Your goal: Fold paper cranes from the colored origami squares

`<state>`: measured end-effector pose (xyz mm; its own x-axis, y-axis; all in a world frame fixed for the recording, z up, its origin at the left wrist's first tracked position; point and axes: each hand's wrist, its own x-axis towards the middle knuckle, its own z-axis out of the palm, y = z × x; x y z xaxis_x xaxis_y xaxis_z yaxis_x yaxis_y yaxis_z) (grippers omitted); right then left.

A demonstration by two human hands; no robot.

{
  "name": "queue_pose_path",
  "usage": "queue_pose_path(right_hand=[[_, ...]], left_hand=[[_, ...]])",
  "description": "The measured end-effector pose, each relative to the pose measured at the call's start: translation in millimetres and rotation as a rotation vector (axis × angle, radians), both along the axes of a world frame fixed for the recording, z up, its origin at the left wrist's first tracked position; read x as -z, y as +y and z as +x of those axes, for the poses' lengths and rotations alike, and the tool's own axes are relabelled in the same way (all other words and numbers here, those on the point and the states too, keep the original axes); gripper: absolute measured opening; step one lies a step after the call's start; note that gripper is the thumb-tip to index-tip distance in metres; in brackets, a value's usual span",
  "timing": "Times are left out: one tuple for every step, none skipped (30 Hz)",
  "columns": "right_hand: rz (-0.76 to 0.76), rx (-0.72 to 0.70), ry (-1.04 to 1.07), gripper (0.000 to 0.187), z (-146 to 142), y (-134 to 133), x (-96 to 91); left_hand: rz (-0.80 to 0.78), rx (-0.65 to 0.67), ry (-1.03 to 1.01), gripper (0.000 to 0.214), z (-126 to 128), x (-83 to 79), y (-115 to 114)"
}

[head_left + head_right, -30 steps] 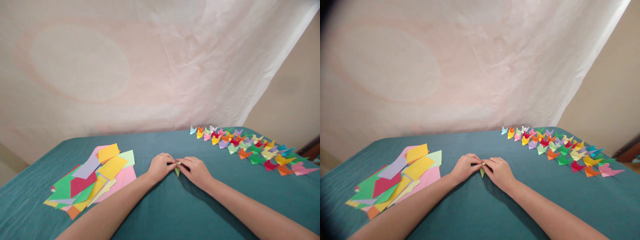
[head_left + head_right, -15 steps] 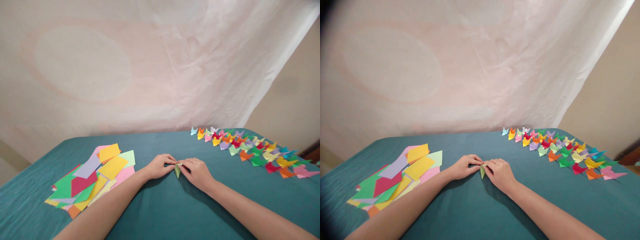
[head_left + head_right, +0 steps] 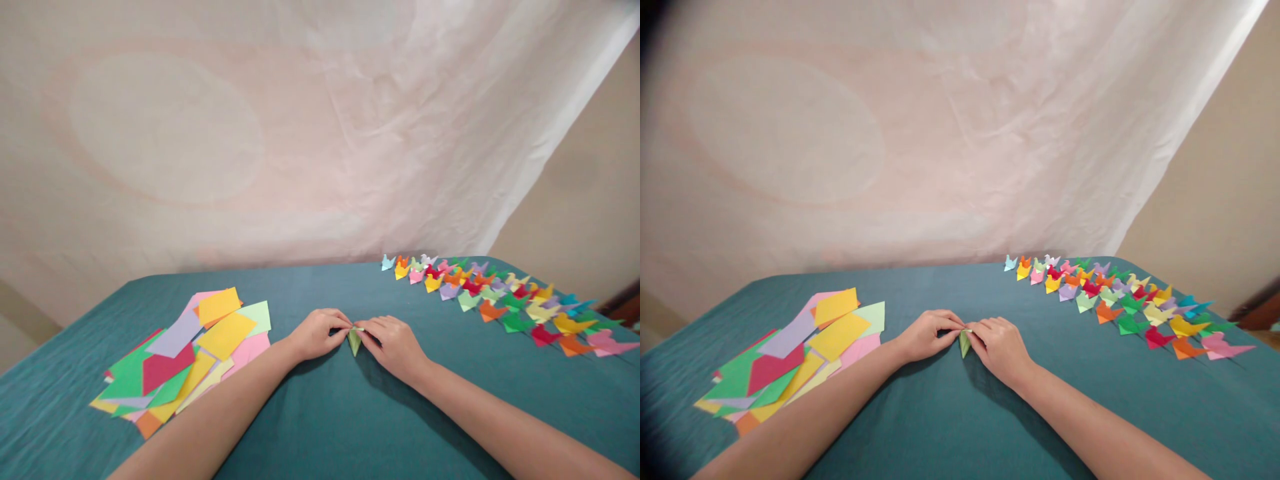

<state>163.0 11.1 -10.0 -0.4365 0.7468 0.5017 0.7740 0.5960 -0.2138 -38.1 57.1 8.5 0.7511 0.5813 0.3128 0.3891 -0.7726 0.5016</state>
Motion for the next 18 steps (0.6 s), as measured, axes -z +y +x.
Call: queue_pose_path(right_hand=[[0.005, -0.004, -0.008, 0.023, 0.2, 0.3, 0.4], [0.009, -0.007, -0.018, 0.023, 0.3, 0.6, 0.5], [0.011, -0.009, -0.029, 0.023, 0.3, 0.6, 0.4], [0.011, -0.01, -0.041, 0.024, 0.2, 0.4, 0.1], [0.011, -0.01, -0.053, 0.024, 0.0, 0.1, -0.5], [0.013, -0.009, -0.064, 0.024, -0.2, -0.4, -1.2], [0.016, -0.009, -0.074, 0.024, -0.5, -0.9, -2.0], [0.022, -0.009, -0.084, 0.023, -0.8, -1.4, -2.7], [0.029, -0.01, -0.094, 0.023, -1.0, -1.9, -3.4], [0.039, -0.013, -0.104, 0.023, -1.2, -2.2, -3.9], [0.051, -0.017, -0.112, 0.023, -1.4, -2.5, -4.2], [0.064, -0.021, -0.118, 0.023, -1.6, -2.6, -4.5], [0.078, -0.024, -0.124, 0.023, -1.7, -2.6, -4.7], [0.092, -0.026, -0.13, 0.023, -1.8, -2.6, -4.9], [0.104, -0.028, -0.138, 0.023, -2.0, -2.6, -5.1], [0.114, -0.03, -0.146, 0.023, -2.2, -2.6, -5.4], [0.121, -0.031, -0.156, 0.023, -2.4, -2.6, -5.8], [0.123, -0.032, -0.166, 0.023, -2.7, -2.6, -6.1]], left_hand=[[0.02, 0.002, 0.013, 0.025, -0.2, -0.3, -0.6], [0.04, 0.004, 0.023, 0.025, -0.3, -0.6, -1.1], [0.058, 0.005, 0.032, 0.025, -0.4, -0.9, -1.6], [0.075, 0.006, 0.041, 0.025, -0.5, -1.2, -2.1], [0.093, 0.007, 0.052, 0.025, -0.5, -1.5, -2.5], [0.109, 0.011, 0.066, 0.025, -0.5, -1.7, -2.7], [0.123, 0.015, 0.079, 0.025, -0.5, -1.8, -2.9], [0.137, 0.019, 0.088, 0.025, -0.5, -1.9, -3.0], [0.149, 0.024, 0.096, 0.025, -0.5, -1.8, -3.0], [0.158, 0.027, 0.103, 0.025, -0.6, -1.8, -2.9], [0.167, 0.029, 0.109, 0.025, -0.7, -1.6, -2.8], [0.177, 0.029, 0.117, 0.024, -0.9, -1.5, -2.7], [0.19, 0.029, 0.127, 0.024, -1.0, -1.4, -2.6], [0.205, 0.027, 0.139, 0.024, -1.2, -1.3, -2.6], [0.225, 0.02, 0.154, 0.024, -1.3, -1.2, -2.6], [0.247, 0.011, 0.171, 0.023, -1.3, -1.2, -2.7], [0.269, 0.0, 0.191, 0.023, -1.3, -1.2, -2.8], [0.291, -0.011, 0.212, 0.023, -1.2, -1.2, -2.9]])
